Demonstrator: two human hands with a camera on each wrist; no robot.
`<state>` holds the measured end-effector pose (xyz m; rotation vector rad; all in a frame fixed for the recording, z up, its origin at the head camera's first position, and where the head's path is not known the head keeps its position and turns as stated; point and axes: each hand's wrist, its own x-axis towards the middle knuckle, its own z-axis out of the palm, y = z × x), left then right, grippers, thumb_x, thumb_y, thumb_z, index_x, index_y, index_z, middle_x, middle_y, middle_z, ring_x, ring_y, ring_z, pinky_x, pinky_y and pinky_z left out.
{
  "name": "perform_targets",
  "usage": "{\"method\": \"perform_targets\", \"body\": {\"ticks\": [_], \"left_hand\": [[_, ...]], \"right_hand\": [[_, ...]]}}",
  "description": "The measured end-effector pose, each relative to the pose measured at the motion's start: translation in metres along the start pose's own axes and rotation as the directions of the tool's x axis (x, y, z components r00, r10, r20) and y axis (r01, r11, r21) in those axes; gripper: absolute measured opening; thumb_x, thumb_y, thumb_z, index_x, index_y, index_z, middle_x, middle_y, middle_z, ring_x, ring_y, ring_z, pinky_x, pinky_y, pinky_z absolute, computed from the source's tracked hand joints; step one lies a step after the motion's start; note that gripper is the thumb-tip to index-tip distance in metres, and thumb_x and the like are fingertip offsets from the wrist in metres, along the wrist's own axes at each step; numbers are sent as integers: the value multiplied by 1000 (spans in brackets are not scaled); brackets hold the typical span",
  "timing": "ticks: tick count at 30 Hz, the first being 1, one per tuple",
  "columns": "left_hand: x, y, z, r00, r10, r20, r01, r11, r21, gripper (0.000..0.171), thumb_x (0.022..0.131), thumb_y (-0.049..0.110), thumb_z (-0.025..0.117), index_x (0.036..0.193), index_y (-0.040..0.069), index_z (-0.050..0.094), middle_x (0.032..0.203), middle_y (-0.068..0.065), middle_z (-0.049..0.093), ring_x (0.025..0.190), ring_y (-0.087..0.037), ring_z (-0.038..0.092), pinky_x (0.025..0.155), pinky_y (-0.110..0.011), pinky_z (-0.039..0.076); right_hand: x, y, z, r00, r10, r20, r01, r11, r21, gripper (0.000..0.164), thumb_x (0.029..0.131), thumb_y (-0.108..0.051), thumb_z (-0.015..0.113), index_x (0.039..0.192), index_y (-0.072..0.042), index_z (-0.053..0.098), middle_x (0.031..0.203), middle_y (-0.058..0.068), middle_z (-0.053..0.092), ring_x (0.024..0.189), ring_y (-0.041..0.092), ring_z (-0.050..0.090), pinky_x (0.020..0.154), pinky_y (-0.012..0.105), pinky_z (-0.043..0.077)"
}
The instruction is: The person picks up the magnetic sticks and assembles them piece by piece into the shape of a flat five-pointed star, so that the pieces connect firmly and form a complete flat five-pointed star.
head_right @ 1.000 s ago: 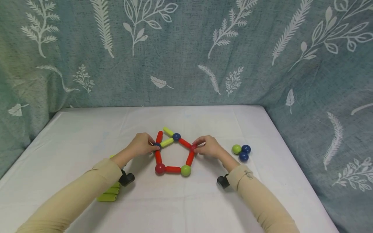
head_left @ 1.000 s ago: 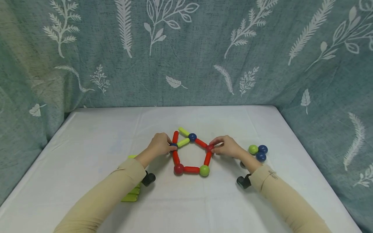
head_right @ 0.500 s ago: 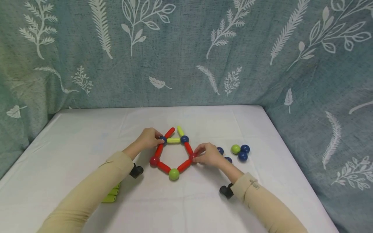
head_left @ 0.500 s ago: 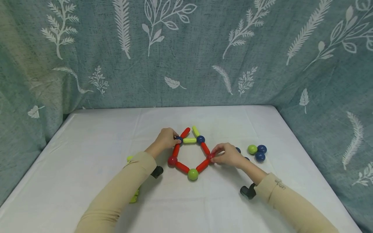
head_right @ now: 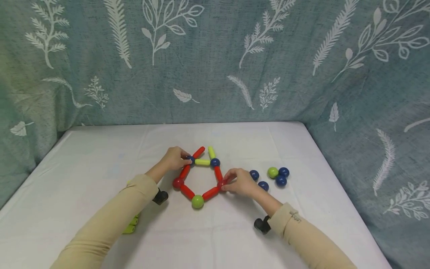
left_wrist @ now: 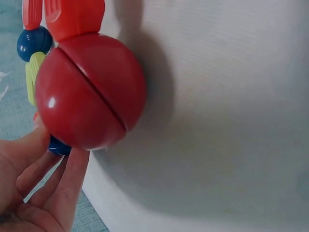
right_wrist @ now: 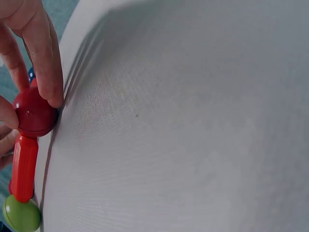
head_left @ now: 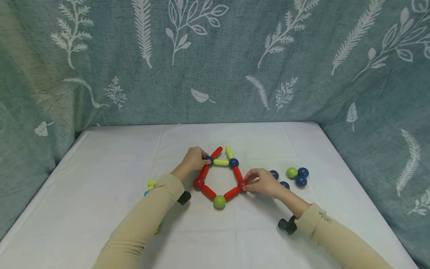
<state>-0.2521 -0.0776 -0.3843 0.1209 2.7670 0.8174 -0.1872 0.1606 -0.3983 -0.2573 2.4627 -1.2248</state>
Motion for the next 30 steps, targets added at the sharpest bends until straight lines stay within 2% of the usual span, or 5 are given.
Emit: {"method": "perform_targets", "body": {"ticks": [11,17,22,25,30], "left_hand": [[-2,-1,1,1000,-27,2,27,999,-33,33,85,14,66,113,-3,63,104,-15,64,75,-17,55,61,-20,48],[-5,-1,2,1000,-10,-6,10,999,-44,32,85,14,66,111,-5,63,101,-15,64,72,-16,55,58,-19,46],[-6,-1,3,999,-43,-8,42,997,-71,32,85,14,65,111,-4,63,99,-14,64,73,-17,55,60,-21,48],[-7,-1,3,999,-44,-18,42,996,-73,30,84,12,66,109,-5,64,96,-14,63,72,-18,55,60,-22,49],[-9,0,3,998,-55,-24,53,995,-87,30,85,13,66,109,-4,64,95,-14,62,73,-18,55,60,-22,49]], "right_hand": [[-2,5,-11,998,-52,38,51,998,27,23,81,-10,67,102,-1,62,98,9,62,83,19,63,70,32,53],[-11,9,-39,991,-129,-31,130,991,11,34,85,-20,65,112,2,60,110,15,60,96,26,60,81,37,50],[-25,17,-71,981,-158,-110,161,987,17,40,87,-23,63,117,3,57,114,18,59,101,28,59,84,38,47],[-32,26,-90,971,-171,-167,171,985,-10,40,88,-23,62,117,3,56,115,19,59,100,21,59,82,31,47],[-38,48,-117,960,-151,-236,143,988,-51,42,89,-26,61,119,2,56,117,20,57,92,-3,55,79,17,45]]}}
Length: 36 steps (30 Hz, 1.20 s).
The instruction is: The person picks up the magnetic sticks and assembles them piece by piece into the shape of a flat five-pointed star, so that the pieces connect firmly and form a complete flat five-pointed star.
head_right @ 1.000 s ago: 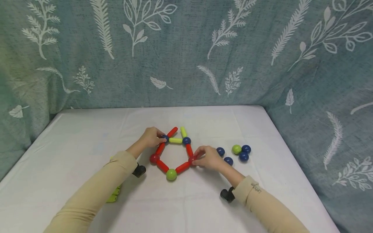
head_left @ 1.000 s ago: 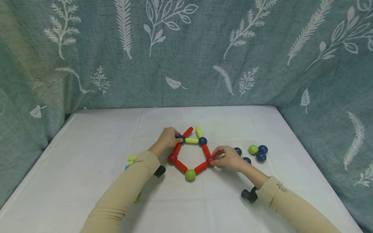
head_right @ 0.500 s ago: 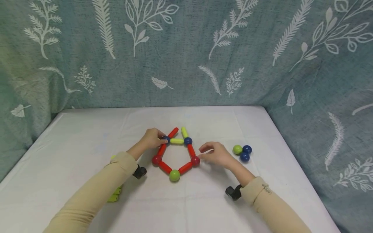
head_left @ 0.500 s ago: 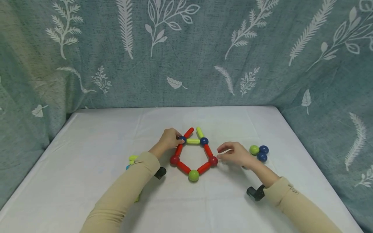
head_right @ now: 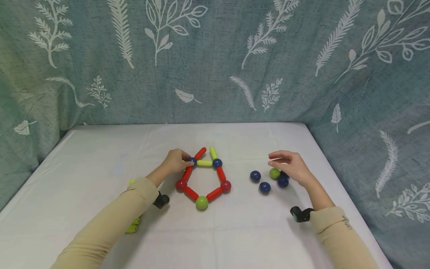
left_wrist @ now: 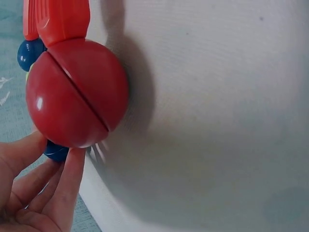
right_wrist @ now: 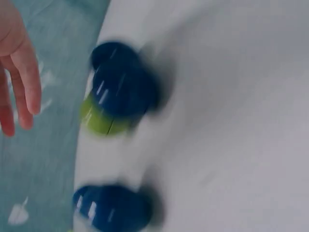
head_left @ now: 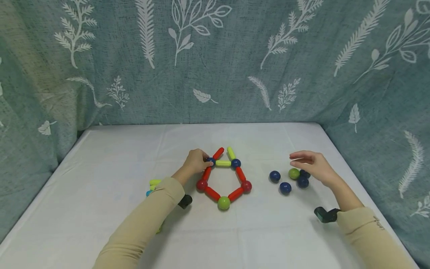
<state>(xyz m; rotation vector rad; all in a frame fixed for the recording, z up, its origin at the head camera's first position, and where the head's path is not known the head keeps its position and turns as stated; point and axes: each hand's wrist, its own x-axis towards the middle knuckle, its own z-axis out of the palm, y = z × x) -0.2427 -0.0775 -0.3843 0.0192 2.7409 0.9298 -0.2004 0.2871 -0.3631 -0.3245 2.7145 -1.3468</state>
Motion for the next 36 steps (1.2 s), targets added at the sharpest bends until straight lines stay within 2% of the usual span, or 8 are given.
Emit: {"method": "perform_targets", "body": {"ticks": [2,7,11,13,16,20,28,36], "left_hand": [[0,0,0,1000,-15,6,15,1000,-7,31,85,15,65,111,-3,63,98,-14,62,76,-18,55,62,-22,49],[-2,0,1,1000,-10,-7,10,1000,-7,32,86,16,65,112,-2,63,100,-14,62,78,-18,54,63,-22,49],[-3,-1,1,1000,-13,-13,13,1000,-16,32,86,16,65,112,-2,63,101,-14,62,79,-19,54,64,-23,50],[-3,-1,2,1000,-12,-14,12,1000,-18,32,86,17,65,112,-2,63,101,-14,62,79,-19,54,64,-23,50],[-3,-1,2,1000,-10,-16,9,1000,-19,32,85,17,66,112,-2,63,100,-14,62,78,-19,54,62,-22,50],[-3,-2,2,1000,-14,-14,13,999,-29,33,85,16,66,112,-2,63,100,-14,62,76,-18,55,61,-22,50],[-3,-3,2,1000,-19,-12,18,999,-41,32,85,15,66,111,-2,63,98,-14,62,72,-17,55,58,-20,49],[-4,-2,1,1000,-10,-20,10,999,-35,32,85,16,66,111,-2,63,99,-14,62,76,-19,55,63,-23,50]], "right_hand": [[-1,10,-8,1000,18,-16,-18,1000,-24,44,88,-29,61,119,2,56,118,20,56,90,-8,53,79,15,44],[-3,32,-22,998,66,-17,-67,997,-37,49,88,-31,62,122,3,54,120,22,55,89,-10,51,80,15,42],[-4,46,-27,996,85,29,-84,996,-25,49,88,-26,62,123,7,51,122,26,53,89,-10,53,84,23,45],[-5,52,-28,993,101,55,-100,995,-29,50,88,-26,62,123,8,50,123,26,52,91,-5,56,86,30,46],[-5,58,-29,988,120,94,-117,993,-34,51,87,-25,63,124,7,50,125,26,50,102,14,58,87,40,46],[-4,62,-28,980,145,139,-144,989,-23,53,86,-26,64,126,6,49,127,27,47,112,37,51,86,41,47],[-4,62,-28,962,210,173,-205,978,-47,57,85,-29,65,126,8,47,127,31,44,109,35,52,84,39,48],[4,58,-31,964,225,139,-212,972,-99,61,86,-36,63,127,5,48,128,30,44,115,41,46,91,49,42]]}}
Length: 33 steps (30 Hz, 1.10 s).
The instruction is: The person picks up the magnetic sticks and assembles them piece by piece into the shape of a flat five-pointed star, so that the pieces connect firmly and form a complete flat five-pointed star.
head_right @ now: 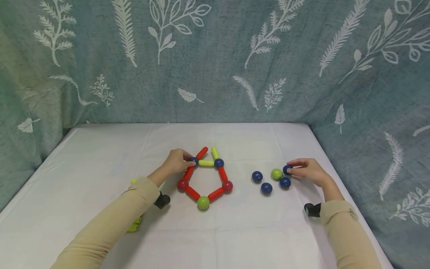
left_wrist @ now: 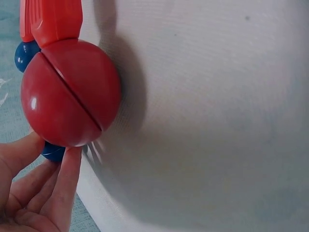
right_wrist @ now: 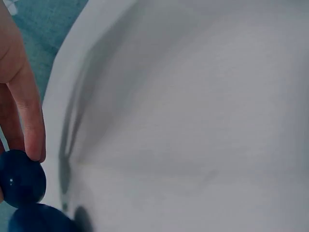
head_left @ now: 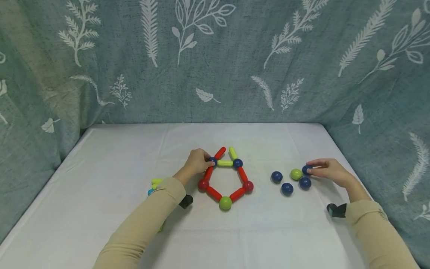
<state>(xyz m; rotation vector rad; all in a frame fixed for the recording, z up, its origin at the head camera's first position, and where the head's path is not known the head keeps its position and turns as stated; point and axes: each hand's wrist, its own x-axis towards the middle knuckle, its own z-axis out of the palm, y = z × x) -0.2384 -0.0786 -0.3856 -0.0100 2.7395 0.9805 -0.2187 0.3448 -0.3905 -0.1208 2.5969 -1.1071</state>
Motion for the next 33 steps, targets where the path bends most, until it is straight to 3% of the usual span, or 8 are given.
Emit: {"method": "perform_targets", "body": {"ticks": [6,13,21,33], "left_hand": [[1,-1,0,1000,4,-4,-4,1000,-4,33,85,15,66,112,-3,63,98,-14,61,75,-18,55,62,-22,50],[2,-4,0,999,46,-9,-46,999,-3,31,85,15,66,110,-4,64,93,-14,63,65,-14,55,55,-20,47],[4,-4,2,999,45,0,-45,999,18,31,85,15,65,110,-4,64,94,-14,63,70,-16,56,57,-20,48],[1,-2,1,999,32,20,-32,999,3,31,85,14,65,111,-3,63,97,-14,63,69,-15,57,56,-21,49]], "right_hand": [[12,-22,-4,999,-49,-20,49,999,21,57,87,-33,63,127,5,48,126,29,47,113,40,47,93,51,39],[35,-56,9,996,-88,15,87,994,66,54,85,-30,65,125,3,51,125,25,49,111,35,51,93,47,41],[67,-97,37,994,-105,37,100,987,129,49,84,-25,66,125,0,53,127,21,50,111,33,52,94,47,40],[106,-151,85,995,-95,1,93,976,197,38,85,-16,65,121,-3,58,124,16,54,109,28,53,95,42,41]]}}
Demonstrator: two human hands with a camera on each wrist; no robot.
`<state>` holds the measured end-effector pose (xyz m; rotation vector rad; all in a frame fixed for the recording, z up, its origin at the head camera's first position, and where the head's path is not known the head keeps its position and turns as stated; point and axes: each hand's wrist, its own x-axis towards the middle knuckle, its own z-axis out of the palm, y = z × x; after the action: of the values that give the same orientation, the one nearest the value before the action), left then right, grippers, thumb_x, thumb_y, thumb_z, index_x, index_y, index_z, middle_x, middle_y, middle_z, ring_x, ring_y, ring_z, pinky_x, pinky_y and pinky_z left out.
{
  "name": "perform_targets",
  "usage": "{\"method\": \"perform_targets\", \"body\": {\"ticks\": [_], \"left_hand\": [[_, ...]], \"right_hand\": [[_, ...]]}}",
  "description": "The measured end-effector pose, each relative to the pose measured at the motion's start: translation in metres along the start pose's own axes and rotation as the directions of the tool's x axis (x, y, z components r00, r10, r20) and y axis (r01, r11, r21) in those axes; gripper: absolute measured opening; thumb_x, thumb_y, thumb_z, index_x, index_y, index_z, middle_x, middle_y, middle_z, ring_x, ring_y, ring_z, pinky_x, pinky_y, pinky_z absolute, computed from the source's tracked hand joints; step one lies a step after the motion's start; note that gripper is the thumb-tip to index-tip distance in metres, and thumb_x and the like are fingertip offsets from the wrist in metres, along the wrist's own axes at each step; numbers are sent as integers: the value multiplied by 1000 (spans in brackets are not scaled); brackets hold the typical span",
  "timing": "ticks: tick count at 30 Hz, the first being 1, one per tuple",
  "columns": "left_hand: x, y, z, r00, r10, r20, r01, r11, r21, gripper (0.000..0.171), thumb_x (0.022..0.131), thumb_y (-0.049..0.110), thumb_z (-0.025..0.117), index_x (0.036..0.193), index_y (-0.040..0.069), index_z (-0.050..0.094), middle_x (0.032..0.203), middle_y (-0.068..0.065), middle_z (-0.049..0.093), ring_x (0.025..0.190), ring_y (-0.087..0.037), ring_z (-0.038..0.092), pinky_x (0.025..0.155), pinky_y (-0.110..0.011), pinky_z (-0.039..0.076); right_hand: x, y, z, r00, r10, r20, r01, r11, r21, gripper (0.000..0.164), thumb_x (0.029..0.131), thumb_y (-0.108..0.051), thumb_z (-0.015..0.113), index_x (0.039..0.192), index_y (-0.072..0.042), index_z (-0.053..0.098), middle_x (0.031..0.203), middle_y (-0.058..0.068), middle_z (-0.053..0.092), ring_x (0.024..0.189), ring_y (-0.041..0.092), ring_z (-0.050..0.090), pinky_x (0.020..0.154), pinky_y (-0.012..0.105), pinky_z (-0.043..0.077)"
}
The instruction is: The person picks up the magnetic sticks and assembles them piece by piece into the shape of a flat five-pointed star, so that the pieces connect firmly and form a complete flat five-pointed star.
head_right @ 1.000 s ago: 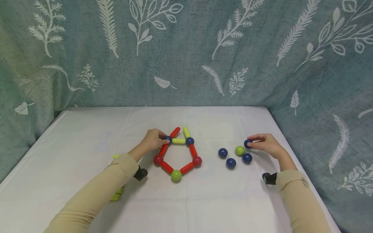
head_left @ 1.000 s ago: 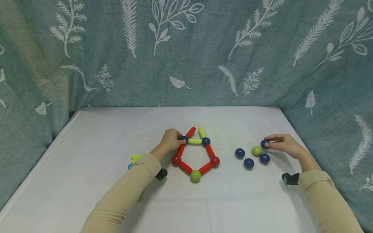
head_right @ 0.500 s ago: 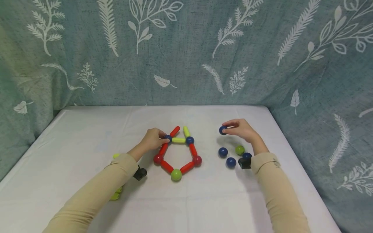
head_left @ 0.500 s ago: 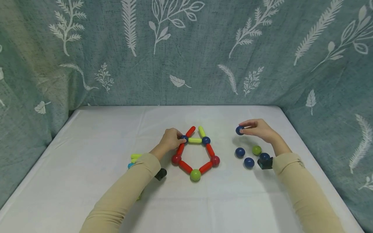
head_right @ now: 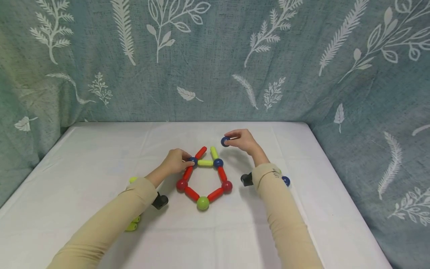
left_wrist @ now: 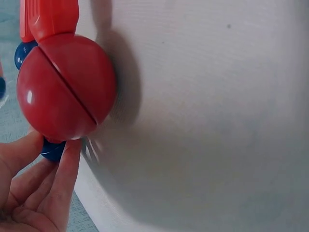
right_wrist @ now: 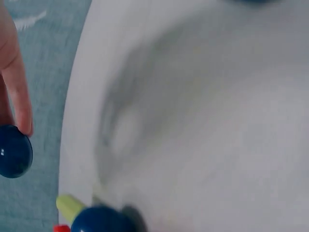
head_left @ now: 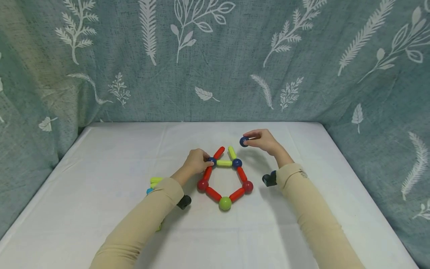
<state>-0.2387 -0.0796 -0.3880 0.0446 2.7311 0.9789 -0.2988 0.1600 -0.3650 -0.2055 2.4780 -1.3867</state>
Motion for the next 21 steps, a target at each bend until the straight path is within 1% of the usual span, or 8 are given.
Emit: {"method": "perform_targets", "body": {"ticks": [5,8,14,17,21], "left_hand": [[0,-1,0,1000,-3,8,3,1000,-14,31,86,14,65,112,-3,62,98,-14,62,67,-14,56,55,-20,48],[-1,-1,0,1000,-12,8,12,1000,-25,31,85,14,65,112,-2,63,97,-13,62,65,-14,54,54,-20,47],[-2,-1,0,1000,-3,11,4,1000,-23,31,85,15,66,110,-2,64,95,-12,63,64,-13,53,54,-19,45],[-3,-1,0,1000,8,12,-7,1000,-21,30,85,15,66,110,-2,64,94,-12,63,64,-13,53,54,-20,45],[-3,-1,0,1000,17,9,-17,1000,-14,31,84,15,67,110,-2,64,93,-12,63,63,-14,53,55,-20,46]], "right_hand": [[13,-12,20,1000,-20,-5,20,1000,2,36,85,-13,64,119,-2,59,122,15,56,107,27,55,94,40,42],[21,-16,30,999,-39,-6,39,999,-21,34,85,-12,64,117,-2,60,120,16,57,107,27,55,92,38,44],[32,-18,44,1000,3,-17,-4,999,-45,32,85,-14,66,115,-4,62,117,13,59,106,25,55,89,36,45],[34,-18,49,1000,21,-17,-22,999,-49,32,84,-13,66,115,-4,62,118,14,59,107,26,54,89,36,45],[35,-19,54,1000,31,2,-31,997,-64,32,84,-13,66,115,-3,62,119,15,58,107,27,54,88,35,45]]}}
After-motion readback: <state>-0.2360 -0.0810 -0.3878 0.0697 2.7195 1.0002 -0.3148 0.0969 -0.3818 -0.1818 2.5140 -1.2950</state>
